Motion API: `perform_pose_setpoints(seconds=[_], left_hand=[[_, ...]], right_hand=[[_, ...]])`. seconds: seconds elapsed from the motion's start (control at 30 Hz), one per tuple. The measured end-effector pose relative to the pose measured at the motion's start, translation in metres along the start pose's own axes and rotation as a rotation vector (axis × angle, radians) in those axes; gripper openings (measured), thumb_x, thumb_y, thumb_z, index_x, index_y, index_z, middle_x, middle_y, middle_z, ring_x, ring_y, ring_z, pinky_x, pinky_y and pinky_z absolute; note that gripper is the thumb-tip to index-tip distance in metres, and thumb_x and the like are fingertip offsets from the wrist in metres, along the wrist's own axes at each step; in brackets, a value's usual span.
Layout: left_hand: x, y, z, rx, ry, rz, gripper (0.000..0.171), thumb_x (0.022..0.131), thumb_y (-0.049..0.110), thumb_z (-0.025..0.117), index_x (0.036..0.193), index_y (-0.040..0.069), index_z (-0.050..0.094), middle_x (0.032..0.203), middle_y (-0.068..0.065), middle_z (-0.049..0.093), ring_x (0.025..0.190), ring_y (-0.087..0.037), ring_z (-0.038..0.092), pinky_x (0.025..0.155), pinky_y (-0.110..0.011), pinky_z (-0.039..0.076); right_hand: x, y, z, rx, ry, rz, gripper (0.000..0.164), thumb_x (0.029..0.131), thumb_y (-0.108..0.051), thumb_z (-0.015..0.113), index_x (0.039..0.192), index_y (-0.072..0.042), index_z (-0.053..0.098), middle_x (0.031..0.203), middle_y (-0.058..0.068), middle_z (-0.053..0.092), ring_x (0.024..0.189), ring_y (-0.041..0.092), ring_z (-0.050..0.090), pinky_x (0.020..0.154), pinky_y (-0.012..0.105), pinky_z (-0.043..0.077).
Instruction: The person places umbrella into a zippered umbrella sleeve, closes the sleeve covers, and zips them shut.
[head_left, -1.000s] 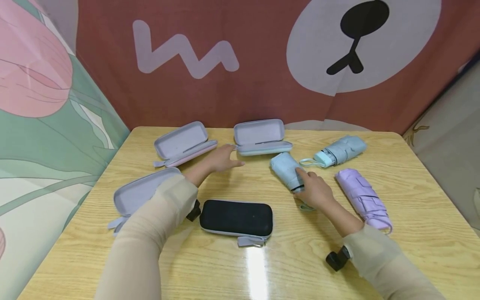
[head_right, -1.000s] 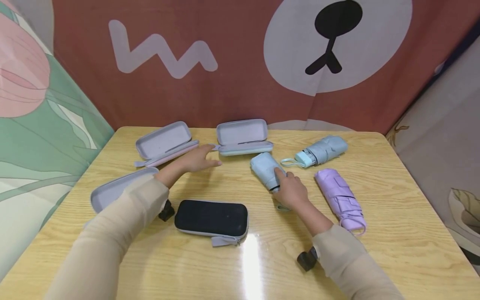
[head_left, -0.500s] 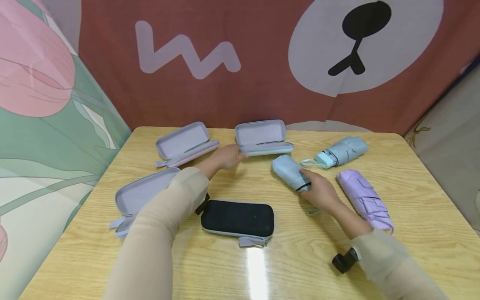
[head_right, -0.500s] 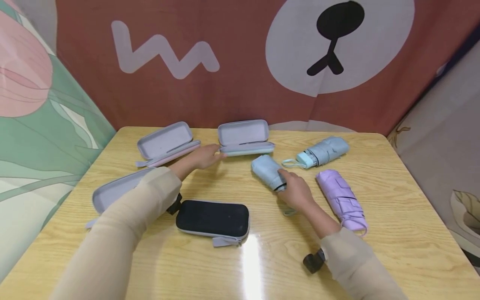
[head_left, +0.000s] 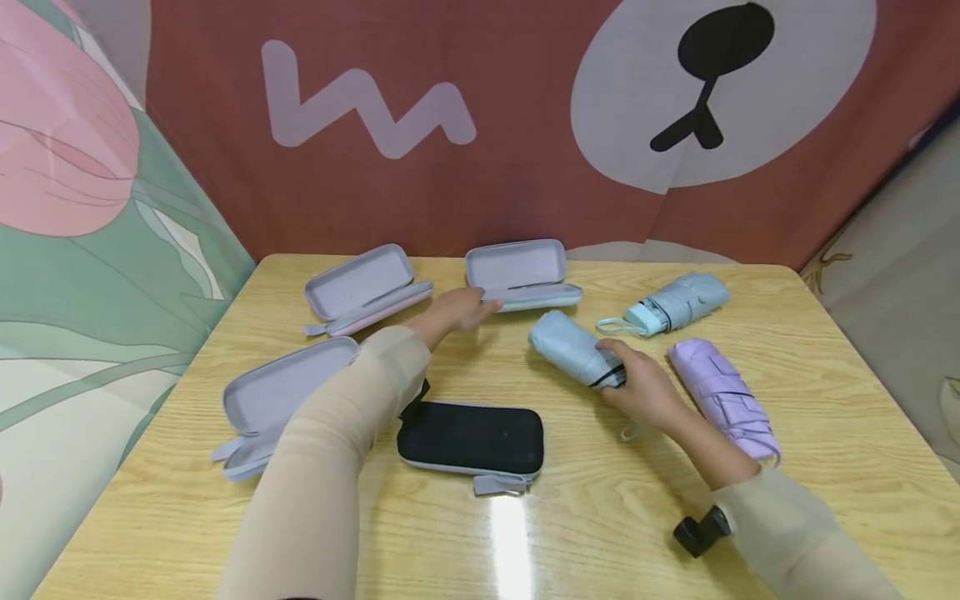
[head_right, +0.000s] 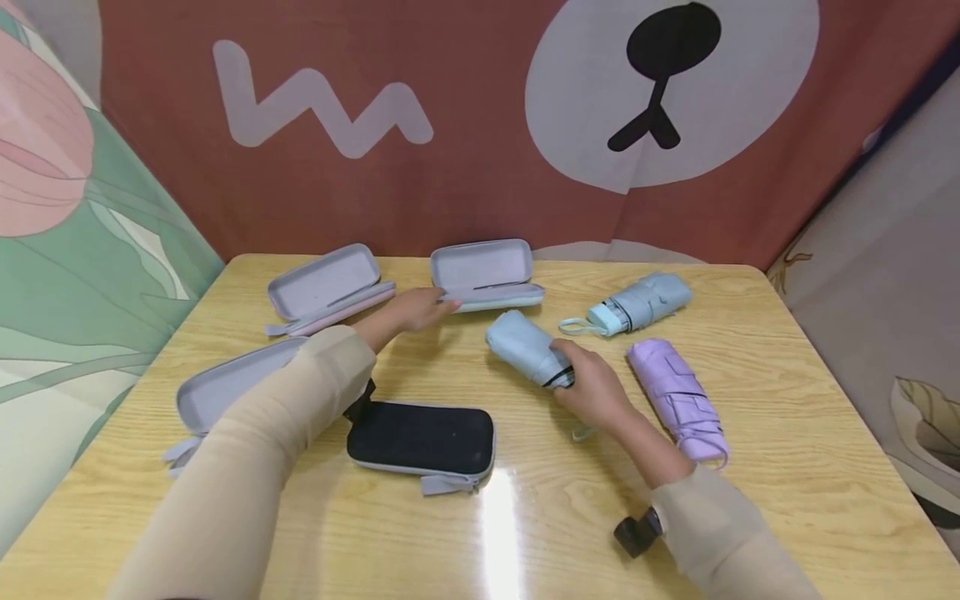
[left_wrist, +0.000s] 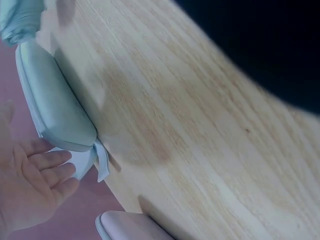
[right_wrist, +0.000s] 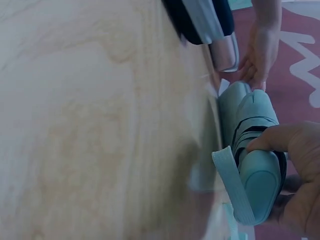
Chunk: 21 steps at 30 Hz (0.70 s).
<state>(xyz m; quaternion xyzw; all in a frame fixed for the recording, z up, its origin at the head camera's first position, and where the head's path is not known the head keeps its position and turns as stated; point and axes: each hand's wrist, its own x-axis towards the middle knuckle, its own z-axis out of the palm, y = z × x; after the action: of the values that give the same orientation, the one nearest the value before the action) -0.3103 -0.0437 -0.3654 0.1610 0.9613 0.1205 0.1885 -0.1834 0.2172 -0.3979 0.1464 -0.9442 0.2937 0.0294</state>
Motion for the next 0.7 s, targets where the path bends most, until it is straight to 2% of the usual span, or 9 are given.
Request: perform_pose_setpoints(seconds=[0.1,0.3,0.5,0.7], left_hand=[[0.002,0.0,-0.001,0.011,0.0,0.006,0.063,0.092,0.048,0.021,0.135,0.003,0.026,0.136,-0.012,0.031,0.122,-0.027,0.028,0.099,-0.038,0.022],[0.003,0.0,-0.005,0.042,0.002,-0.039,0.06,0.093,0.046,0.018,0.134,0.003,0.029,0.134,-0.012,0.033,0.121,-0.028,0.031,0.096,-0.038,0.027],[0.005,0.003,-0.005,0.095,0.047,-0.044,0.054,0.093,0.042,0.023,0.13,0.006,0.038,0.128,-0.01,0.041,0.114,-0.026,0.04,0.089,-0.037,0.035],[0.01,0.007,-0.005,0.044,0.047,-0.018,0.05,0.094,0.039,0.025,0.128,0.006,0.041,0.128,-0.009,0.042,0.115,-0.025,0.038,0.094,-0.036,0.031]], right_hand=[[0.001,-0.004,-0.005,0.018,0.025,-0.001,0.059,0.068,0.0,0.065,0.121,-0.003,0.041,0.107,0.026,0.052,0.089,0.033,0.051,0.07,0.044,0.041],[0.009,-0.009,-0.013,0.035,0.081,-0.009,0.057,0.07,0.001,0.064,0.12,-0.002,0.04,0.109,0.027,0.05,0.091,0.037,0.051,0.07,0.047,0.041],[0.026,-0.012,-0.018,0.025,0.104,-0.012,0.054,0.072,0.0,0.063,0.12,0.0,0.038,0.104,0.027,0.051,0.09,0.036,0.05,0.07,0.047,0.04],[0.045,-0.014,-0.021,-0.014,0.128,-0.059,0.054,0.071,0.002,0.062,0.119,0.002,0.039,0.101,0.027,0.051,0.088,0.037,0.05,0.069,0.047,0.04]])
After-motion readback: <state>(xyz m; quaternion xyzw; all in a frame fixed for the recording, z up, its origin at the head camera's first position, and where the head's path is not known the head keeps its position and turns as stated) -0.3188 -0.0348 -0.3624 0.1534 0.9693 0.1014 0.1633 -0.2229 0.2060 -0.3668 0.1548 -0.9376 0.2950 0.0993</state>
